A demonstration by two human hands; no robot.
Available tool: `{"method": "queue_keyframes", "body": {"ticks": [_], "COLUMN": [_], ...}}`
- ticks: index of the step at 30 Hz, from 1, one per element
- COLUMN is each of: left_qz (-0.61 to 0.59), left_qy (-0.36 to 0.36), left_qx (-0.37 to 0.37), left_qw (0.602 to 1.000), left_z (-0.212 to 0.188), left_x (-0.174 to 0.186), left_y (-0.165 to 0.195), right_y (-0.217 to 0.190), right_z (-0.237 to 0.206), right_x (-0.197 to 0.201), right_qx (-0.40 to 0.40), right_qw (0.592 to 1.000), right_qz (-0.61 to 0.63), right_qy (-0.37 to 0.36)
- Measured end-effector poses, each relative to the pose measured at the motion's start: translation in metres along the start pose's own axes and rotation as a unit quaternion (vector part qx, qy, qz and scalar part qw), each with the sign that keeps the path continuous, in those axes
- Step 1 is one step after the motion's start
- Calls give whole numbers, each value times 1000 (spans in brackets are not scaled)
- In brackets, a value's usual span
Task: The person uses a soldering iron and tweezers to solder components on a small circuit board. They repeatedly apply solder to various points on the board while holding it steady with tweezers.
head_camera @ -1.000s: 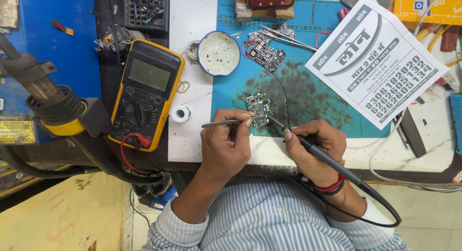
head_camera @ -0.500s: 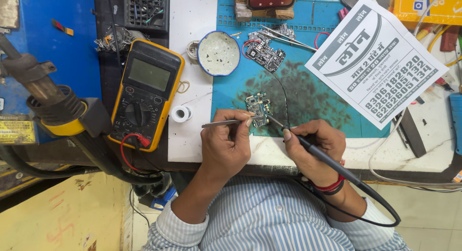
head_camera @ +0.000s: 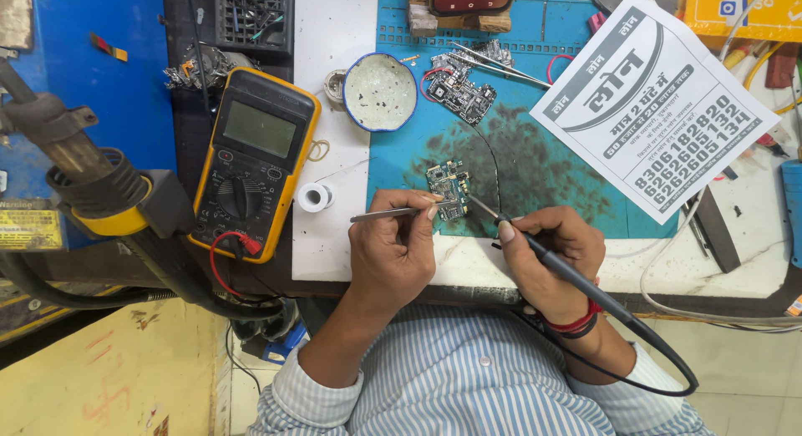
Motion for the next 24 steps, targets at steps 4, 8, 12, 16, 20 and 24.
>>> {"method": "queue_keyframes", "body": {"ticks": [4, 8, 12, 16, 20, 24], "left_qz": [-30, -25, -9, -8, -7, -14], "left_qy": [-3, 0, 6, 4, 4, 3], "left_qx": [14, 13, 14, 2, 16, 22], "left_qw": [999, 1000, 1000, 1000, 1000, 1000], "left_z": [0, 0, 0, 0, 1, 1], "left_x": [1, 0, 0, -1, -1, 0], "left_y": [-2, -2, 0, 2, 0, 0], "right_y": [-2, -10, -16, -17, -16, -17], "right_z": [0, 3, 3, 4, 5, 7], "right_x": [-2, 0, 3, 3, 1, 0], "right_qx": [-15, 22, 29, 26, 25, 28], "right_qw": [998, 999, 996, 996, 996, 995], "right_qz": [53, 20, -75, -85, -85, -89], "right_qy": [37, 43, 24, 0, -11, -18]}}
Point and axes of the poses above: each hand's wrist, its own z-axis towards the middle knuckle, its own x-axis out of the back of the hand, y = z × x, the point moved 4 cm from there along z, towards the middle knuckle, and after that the axes turned 9 degrees about -z, right-handed, at the moved point
